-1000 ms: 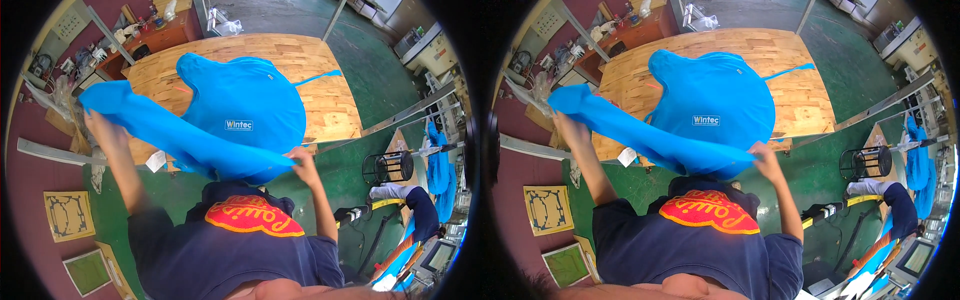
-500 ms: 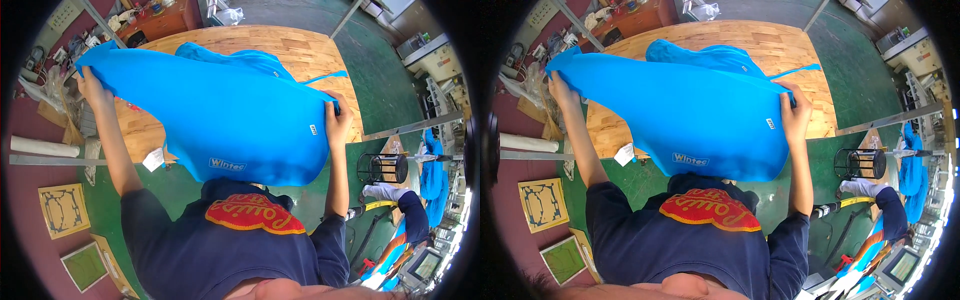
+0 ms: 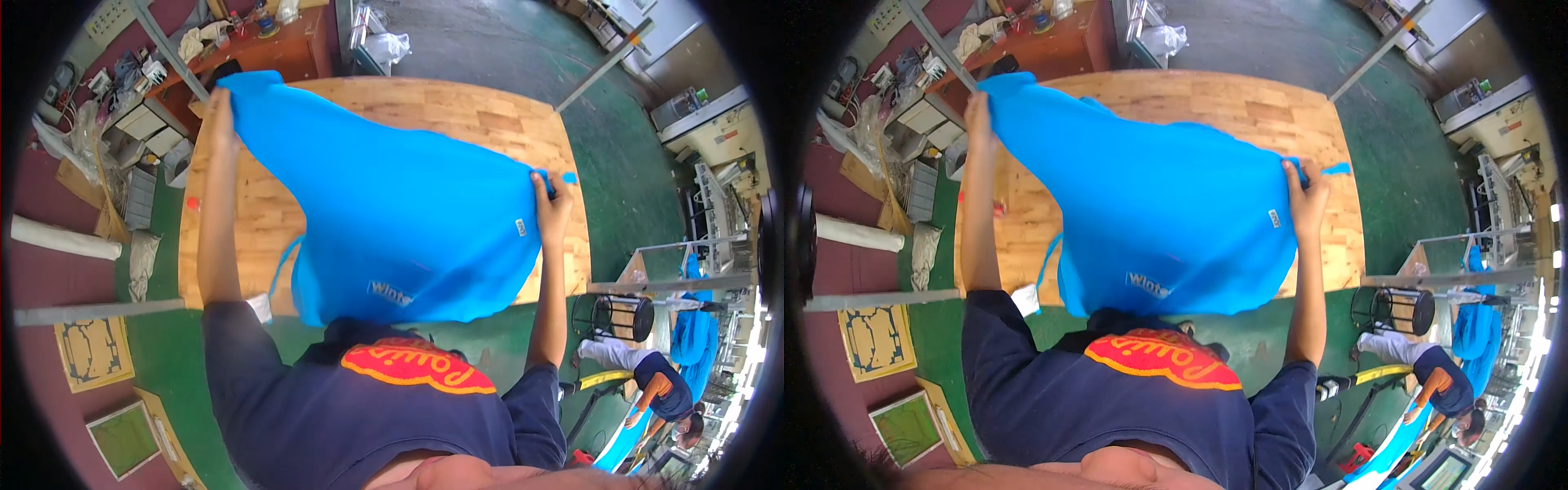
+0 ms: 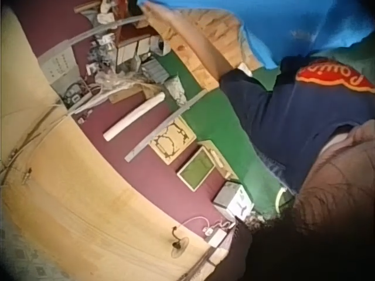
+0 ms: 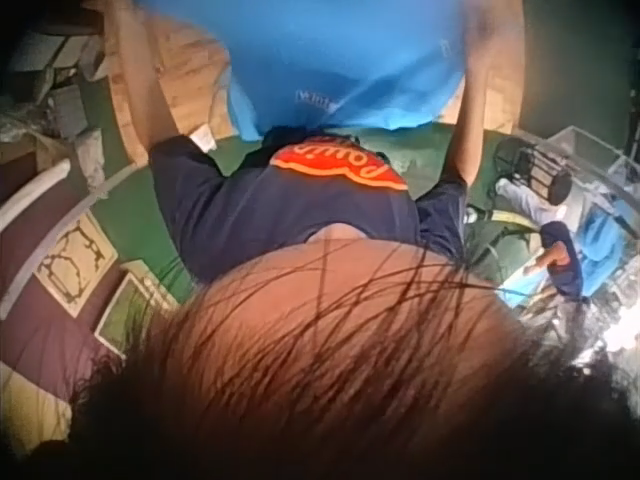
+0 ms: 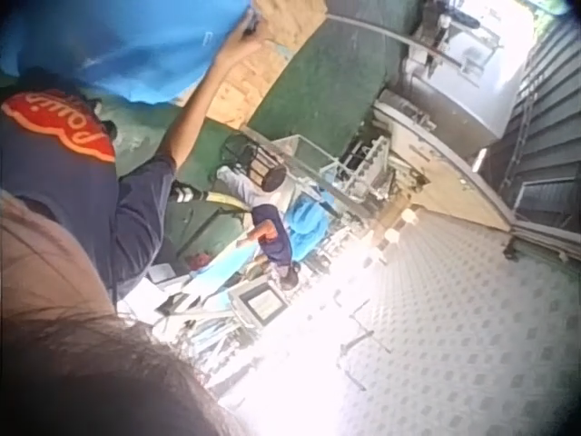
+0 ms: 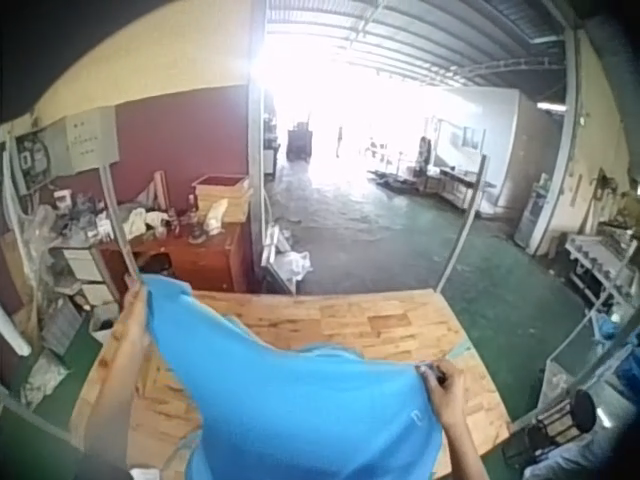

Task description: Placing unprinted fabric onto pallets and removing printed items from a rotary screen printing press.

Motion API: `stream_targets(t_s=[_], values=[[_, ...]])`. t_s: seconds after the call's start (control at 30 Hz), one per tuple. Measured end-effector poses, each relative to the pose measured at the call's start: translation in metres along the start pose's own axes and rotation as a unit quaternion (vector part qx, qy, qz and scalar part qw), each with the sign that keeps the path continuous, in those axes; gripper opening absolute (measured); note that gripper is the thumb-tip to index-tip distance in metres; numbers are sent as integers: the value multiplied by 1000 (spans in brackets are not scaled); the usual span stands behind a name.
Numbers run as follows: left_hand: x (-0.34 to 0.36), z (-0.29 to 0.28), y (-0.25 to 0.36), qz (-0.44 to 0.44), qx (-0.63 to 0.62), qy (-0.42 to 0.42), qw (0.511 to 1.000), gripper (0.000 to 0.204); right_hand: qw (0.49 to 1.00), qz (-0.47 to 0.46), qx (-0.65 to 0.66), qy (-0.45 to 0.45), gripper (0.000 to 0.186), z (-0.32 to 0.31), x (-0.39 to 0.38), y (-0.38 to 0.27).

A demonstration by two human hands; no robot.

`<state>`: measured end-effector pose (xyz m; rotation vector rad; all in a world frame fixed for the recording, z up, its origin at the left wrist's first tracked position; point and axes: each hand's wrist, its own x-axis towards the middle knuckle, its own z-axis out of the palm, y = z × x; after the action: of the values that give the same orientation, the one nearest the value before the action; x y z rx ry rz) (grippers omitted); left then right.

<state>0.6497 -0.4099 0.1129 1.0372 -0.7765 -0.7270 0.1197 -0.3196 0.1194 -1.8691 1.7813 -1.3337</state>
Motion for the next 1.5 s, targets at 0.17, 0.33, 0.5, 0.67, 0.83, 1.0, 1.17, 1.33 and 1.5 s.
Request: stream_targets(t_s=[0.17,0.33,0.5,0.67,0.83,1.0,1.17,1.33,1.5], values=[[72,18,-131,-122,1,10,993,31,999,-2,42,1,20,64,32,67],[75,32,-274,-76,223,-28,972,35,995,73,-55,-40,18,137,28,146],[69,-9,-362,-84,383,29,920,33,990,103,-48,-87,22,201,9,218],[69,4,-335,-80,316,1,945,39,978,165,-78,-97,23,217,-1,228],[78,-16,-321,-55,288,47,955,44,988,137,-53,-53,21,223,-4,209],[79,-27,-326,-69,244,27,967,37,977,148,-116,-99,21,228,-4,213],[79,-14,-319,-121,282,-66,950,34,980,165,-69,-82,22,224,-4,207],[95,-11,-321,23,501,-156,851,24,983,158,-48,-84,23,232,-2,216],[84,5,-317,-121,216,-131,960,18,982,164,-53,-70,23,224,-9,224]])
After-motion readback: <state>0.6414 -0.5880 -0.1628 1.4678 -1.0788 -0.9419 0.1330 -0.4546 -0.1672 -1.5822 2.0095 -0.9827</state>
